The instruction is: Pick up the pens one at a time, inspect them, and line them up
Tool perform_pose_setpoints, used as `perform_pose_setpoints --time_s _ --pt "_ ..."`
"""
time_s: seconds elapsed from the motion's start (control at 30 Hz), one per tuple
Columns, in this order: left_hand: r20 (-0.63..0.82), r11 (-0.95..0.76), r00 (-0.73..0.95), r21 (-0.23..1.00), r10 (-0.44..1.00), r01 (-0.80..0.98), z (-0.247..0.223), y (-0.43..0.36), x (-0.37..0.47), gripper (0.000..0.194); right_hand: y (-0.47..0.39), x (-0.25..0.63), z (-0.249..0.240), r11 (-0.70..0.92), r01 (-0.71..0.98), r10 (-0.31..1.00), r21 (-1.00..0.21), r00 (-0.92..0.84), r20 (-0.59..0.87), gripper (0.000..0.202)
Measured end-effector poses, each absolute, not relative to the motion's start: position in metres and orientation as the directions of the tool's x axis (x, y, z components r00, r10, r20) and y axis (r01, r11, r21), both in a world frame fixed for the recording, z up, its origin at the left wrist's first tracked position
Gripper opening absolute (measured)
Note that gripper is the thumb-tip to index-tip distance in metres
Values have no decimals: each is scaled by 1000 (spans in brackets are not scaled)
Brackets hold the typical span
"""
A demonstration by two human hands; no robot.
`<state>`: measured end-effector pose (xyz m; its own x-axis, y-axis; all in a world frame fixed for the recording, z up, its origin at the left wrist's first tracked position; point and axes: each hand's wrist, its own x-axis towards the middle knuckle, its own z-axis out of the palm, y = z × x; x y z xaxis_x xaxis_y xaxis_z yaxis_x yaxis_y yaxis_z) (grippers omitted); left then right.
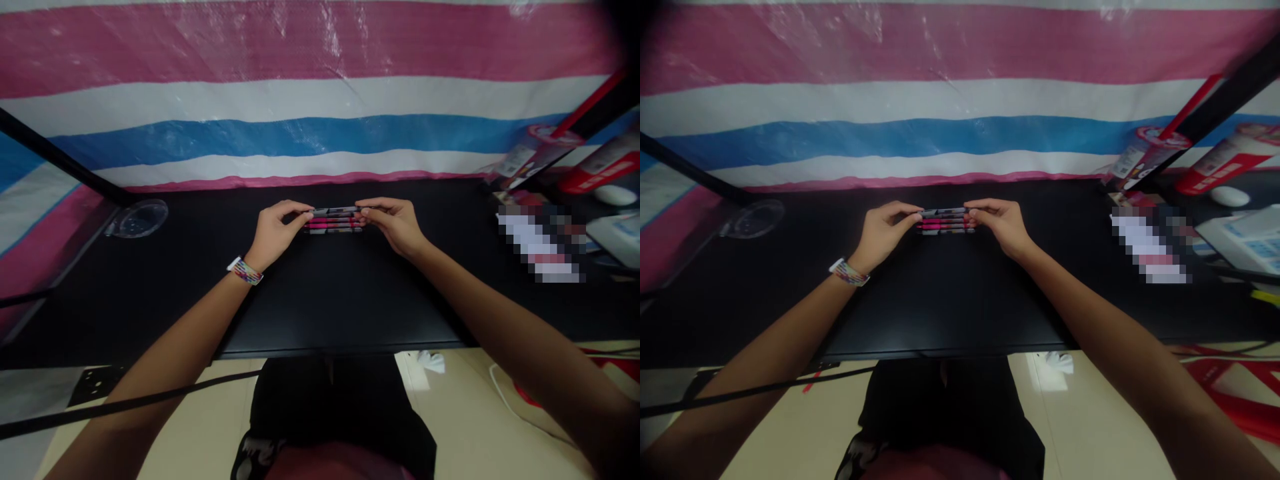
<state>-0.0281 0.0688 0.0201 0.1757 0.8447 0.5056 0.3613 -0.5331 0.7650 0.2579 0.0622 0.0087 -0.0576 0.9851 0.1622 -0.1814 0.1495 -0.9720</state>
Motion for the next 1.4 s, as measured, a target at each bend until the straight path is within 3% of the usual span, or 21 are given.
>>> perform_pose_setpoints --time_s 0.1,0.27,0.33,0.5,0.67,0.9,1.03,1.13,1.4 --pt "531 -554 170 752 830 357 21 67 -28 9 59 258 15 81 -248 991 -965 -83 105 24" --pt "496 -523 165 812 852 258 21 65 -26 12 54 260 26 -215 -432 947 -876 -312 -78 41" --pt "500 -525 160 814 851 249 20 65 -26 12 53 261 26 -252 -448 936 -858 -336 -99 43" --pt "500 -524 158 811 852 259 21 64 -26 13 52 258 22 -168 -381 967 -909 -245 -76 31" --pt "491 -514 152 816 858 265 24 60 -22 13 51 256 23 -96 -307 975 -947 -219 -28 41" --pt "504 -528 157 806 849 266 24 59 -20 14 49 258 22 -141 -436 975 -889 -218 -48 30" --pt "509 -530 150 806 848 262 25 59 -19 13 47 257 23 -96 -363 974 -927 -227 -12 41" --pt "501 -523 152 807 852 273 26 58 -19 12 48 256 21 -58 -288 981 -956 -194 -2 36" --pt "496 -519 155 803 854 293 23 59 -19 14 49 255 20 -76 -325 983 -943 -181 -17 34"
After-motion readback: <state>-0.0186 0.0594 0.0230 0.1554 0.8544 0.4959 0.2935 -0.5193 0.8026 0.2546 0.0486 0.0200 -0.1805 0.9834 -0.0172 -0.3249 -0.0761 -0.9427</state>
